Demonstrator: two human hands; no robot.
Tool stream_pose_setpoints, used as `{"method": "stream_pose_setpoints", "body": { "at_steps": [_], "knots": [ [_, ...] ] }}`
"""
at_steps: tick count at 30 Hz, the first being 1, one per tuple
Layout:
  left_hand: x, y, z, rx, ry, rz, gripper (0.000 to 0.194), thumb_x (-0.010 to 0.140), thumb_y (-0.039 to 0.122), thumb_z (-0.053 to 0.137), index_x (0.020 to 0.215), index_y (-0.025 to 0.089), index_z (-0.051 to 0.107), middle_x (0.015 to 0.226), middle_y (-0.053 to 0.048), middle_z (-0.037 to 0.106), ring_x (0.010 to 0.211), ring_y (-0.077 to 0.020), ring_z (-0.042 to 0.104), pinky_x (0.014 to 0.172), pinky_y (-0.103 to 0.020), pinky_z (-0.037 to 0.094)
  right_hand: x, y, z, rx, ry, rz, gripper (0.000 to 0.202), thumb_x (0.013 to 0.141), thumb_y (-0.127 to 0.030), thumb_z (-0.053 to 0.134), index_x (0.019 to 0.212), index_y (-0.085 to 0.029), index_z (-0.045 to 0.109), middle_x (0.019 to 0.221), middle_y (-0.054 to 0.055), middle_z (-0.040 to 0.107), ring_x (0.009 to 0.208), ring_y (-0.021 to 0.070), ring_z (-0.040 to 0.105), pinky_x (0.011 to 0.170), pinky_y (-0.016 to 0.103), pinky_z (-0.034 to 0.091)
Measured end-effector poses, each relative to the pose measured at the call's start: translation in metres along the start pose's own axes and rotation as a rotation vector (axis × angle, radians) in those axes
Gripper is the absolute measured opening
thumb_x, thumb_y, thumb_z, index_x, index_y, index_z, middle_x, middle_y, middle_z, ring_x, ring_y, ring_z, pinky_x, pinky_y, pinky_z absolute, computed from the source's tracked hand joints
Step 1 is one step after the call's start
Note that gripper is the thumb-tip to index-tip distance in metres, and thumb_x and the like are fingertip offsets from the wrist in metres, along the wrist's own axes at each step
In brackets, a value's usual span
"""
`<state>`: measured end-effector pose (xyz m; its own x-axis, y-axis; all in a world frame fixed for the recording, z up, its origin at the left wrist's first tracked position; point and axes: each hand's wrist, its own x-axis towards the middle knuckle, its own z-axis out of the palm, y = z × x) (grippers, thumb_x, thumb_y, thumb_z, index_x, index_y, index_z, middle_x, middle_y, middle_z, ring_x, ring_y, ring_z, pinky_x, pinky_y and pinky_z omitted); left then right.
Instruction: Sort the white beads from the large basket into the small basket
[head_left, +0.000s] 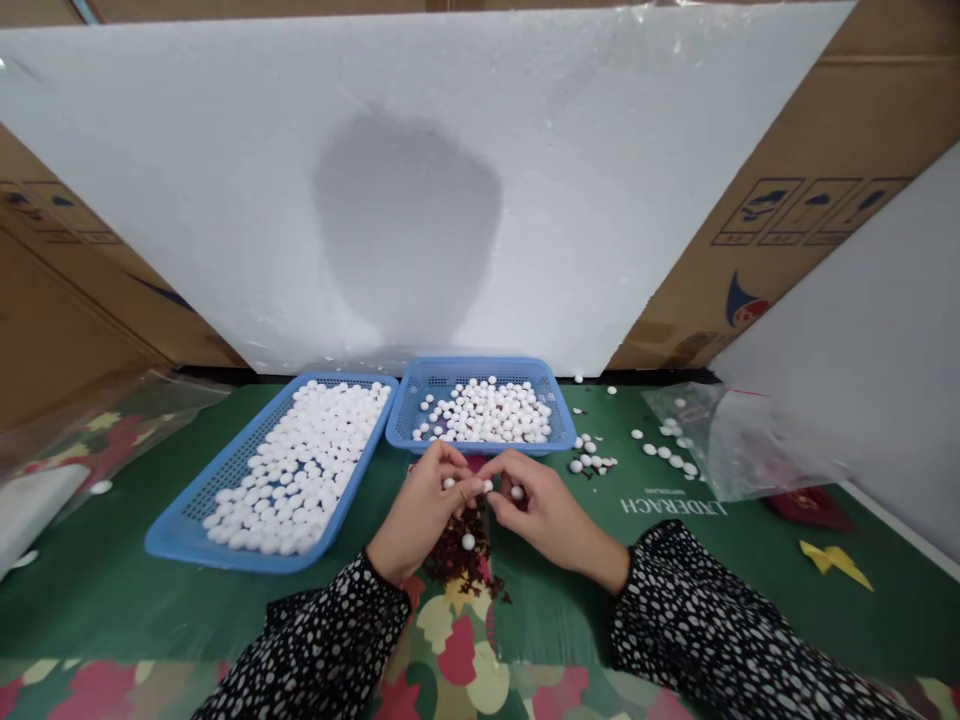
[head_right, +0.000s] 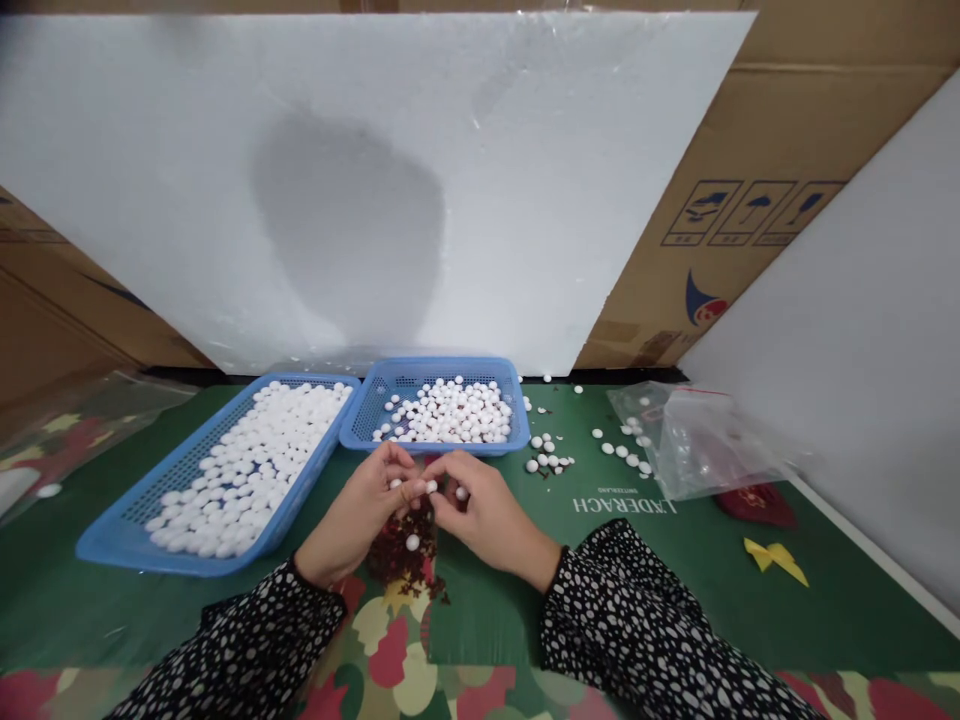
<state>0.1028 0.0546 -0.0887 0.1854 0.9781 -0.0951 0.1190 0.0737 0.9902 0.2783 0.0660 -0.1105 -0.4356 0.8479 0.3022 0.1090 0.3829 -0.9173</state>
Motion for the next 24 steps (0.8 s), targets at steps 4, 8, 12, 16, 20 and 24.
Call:
{"method": "stream_pose_setpoints", "body": {
  "at_steps": [4, 8, 12, 16, 20, 24],
  "knots": [
    [0.0, 0.002, -0.003, 0.001, 0.001, -0.013, 0.025, 0.09, 0.042, 0.054, 0.085, 0.02, 0.044, 0.073, 0.001, 0.058, 0.06, -0.011, 0.046, 0.056, -0.023, 0.035, -0.001, 0.008, 0.002, 0.313, 0.012, 0.171, 0.008, 0.083, -0.022, 0.053, 0.09, -0.021, 0.049, 0.08, -0.002, 0.054, 0.056, 0.0122, 0.039, 0.052, 0.022, 0.029],
    [-0.003, 0.012, -0.009, -0.039, -0.026, -0.088, 0.018, 0.089, 0.036, 0.051, 0.084, 0.019, 0.05, 0.079, 0.0, 0.054, 0.065, -0.0116, 0.044, 0.061, -0.024, 0.037, -0.002, 0.017, -0.002, 0.25, -0.028, 0.231, 0.013, 0.078, -0.015, 0.052, 0.091, -0.019, 0.055, 0.078, -0.002, 0.054, 0.057, 0.0128, 0.041, 0.051, 0.022, 0.029],
    [-0.005, 0.015, -0.013, -0.058, -0.109, -0.108, 0.007, 0.083, 0.023, 0.054, 0.088, 0.018, 0.053, 0.09, -0.004, 0.059, 0.073, -0.0139, 0.049, 0.069, -0.027, 0.04, -0.004, 0.019, -0.001, -0.193, -0.05, 0.127, 0.009, 0.084, -0.009, 0.061, 0.084, -0.018, 0.064, 0.073, -0.001, 0.054, 0.065, 0.0157, 0.049, 0.06, 0.025, 0.036],
    [-0.003, 0.007, -0.012, -0.032, -0.11, -0.059, 0.012, 0.089, 0.03, 0.052, 0.089, 0.018, 0.051, 0.08, -0.002, 0.061, 0.069, -0.0139, 0.051, 0.067, -0.027, 0.039, -0.006, 0.018, 0.006, -0.415, -0.083, 0.025, 0.019, 0.084, 0.0, 0.067, 0.089, -0.018, 0.065, 0.085, 0.001, 0.058, 0.074, 0.0178, 0.055, 0.068, 0.027, 0.041],
    [-0.001, 0.003, -0.009, -0.087, -0.082, -0.057, 0.014, 0.089, 0.031, 0.055, 0.092, 0.018, 0.05, 0.083, -0.002, 0.064, 0.065, -0.0119, 0.048, 0.058, -0.024, 0.033, -0.007, 0.018, 0.009, -0.484, -0.118, -0.02, 0.022, 0.085, 0.005, 0.063, 0.086, -0.017, 0.063, 0.085, 0.001, 0.056, 0.077, 0.0184, 0.056, 0.07, 0.027, 0.042],
    [-0.002, 0.004, -0.008, -0.019, -0.037, -0.044, 0.016, 0.089, 0.033, 0.057, 0.09, 0.019, 0.05, 0.082, -0.001, 0.066, 0.063, -0.0115, 0.046, 0.06, -0.024, 0.034, -0.008, 0.016, 0.001, -0.377, -0.076, -0.012, 0.025, 0.082, 0.008, 0.061, 0.079, -0.017, 0.061, 0.081, -0.001, 0.056, 0.074, 0.0165, 0.053, 0.067, 0.025, 0.039]
  ]
}}
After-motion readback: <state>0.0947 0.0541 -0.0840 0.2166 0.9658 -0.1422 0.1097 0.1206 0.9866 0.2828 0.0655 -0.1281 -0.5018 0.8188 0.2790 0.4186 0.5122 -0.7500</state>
